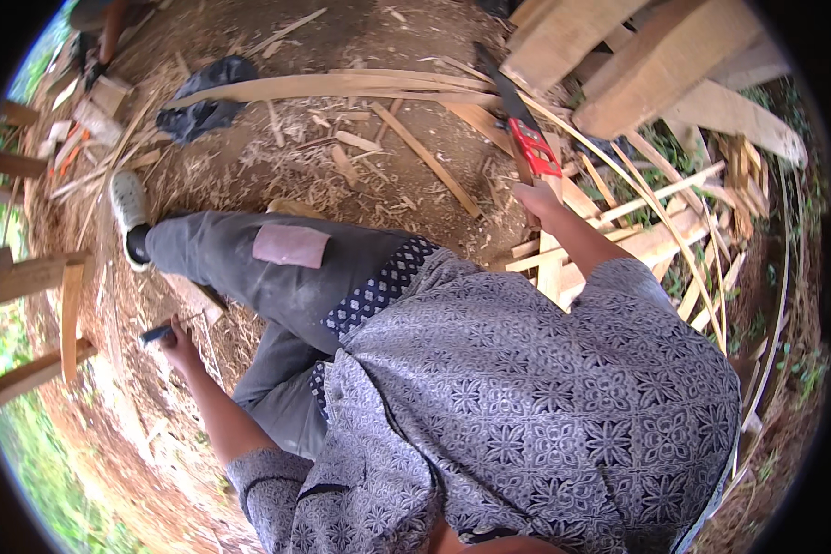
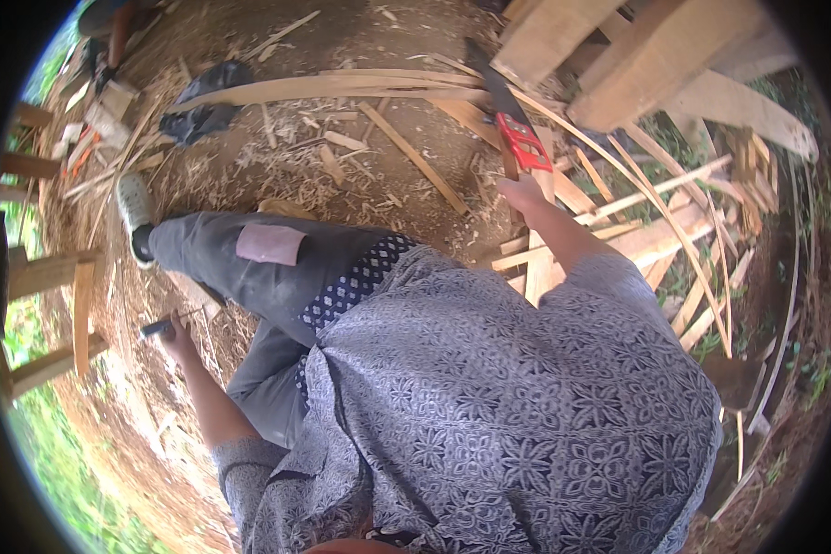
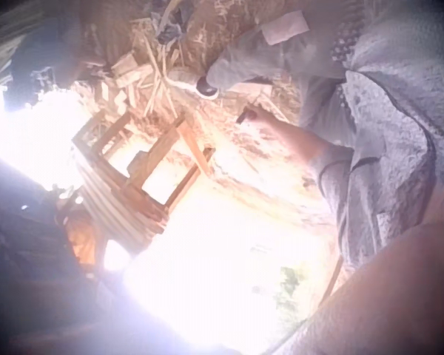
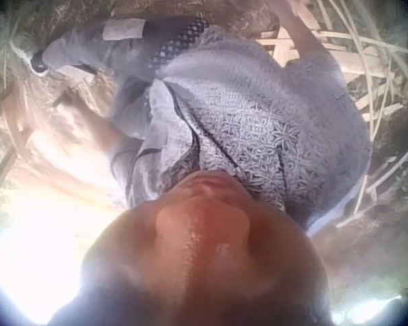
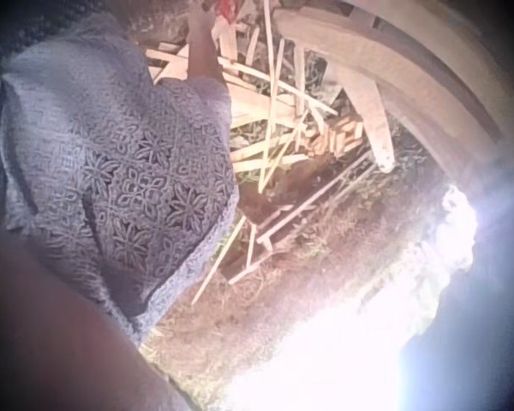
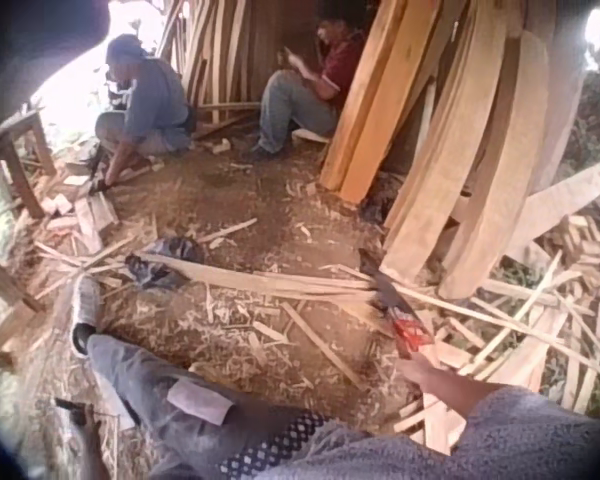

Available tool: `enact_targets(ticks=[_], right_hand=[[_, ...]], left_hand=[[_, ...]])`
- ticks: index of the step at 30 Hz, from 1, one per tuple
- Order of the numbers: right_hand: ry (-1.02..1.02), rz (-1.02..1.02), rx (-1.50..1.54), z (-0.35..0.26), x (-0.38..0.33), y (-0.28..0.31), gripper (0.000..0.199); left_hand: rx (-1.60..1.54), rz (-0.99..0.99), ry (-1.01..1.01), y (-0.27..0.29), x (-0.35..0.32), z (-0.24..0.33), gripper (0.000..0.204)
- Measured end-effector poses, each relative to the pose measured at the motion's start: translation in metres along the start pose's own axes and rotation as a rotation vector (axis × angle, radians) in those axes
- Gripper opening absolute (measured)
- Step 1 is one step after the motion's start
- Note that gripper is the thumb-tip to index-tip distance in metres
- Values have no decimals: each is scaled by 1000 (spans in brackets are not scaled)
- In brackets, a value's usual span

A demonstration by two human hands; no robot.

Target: The person sits on the ground and uses a knife to shave and shape thin wooden sticks. They then use sandpaper to smooth the surface of the sticks, holding them against their leg for stability.

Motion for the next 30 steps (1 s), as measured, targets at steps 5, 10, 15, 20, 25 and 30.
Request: enact_targets(ticks=[5, 10, 15, 20, 25, 30], right_hand=[[-263, -582, 538, -60, -70, -92, 29], [716, -448, 236, -150, -142, -134, 14], [566, -831, 312, -260, -260, -252, 33], [639, -1146, -35, -305, -359, -361, 39], [783, -1390, -80, -301, -434, -423, 39], [1179, -1235, -298, -267, -411, -468, 36]], left_hand=[[184, 76, -183, 20, 28, -62, 37], [364, 92, -98, 1, -16, 25, 36], [221, 60, -132, 11, -25, 33, 26], [212, 72, -165, 34, -37, 46, 30], [243, 56, -191, 34, -47, 52, 31], [259, 49, -194, 27, -45, 67, 30]])
Point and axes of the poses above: each hand's wrist, its own x-axis towards the middle knuckle, its own y-axis out of the back of the hand, z = x × y, the point moved 9 cm from there along x, towards the middle knuckle, and after that the axes turned 12 degrees about x, right-handed, at the moved point
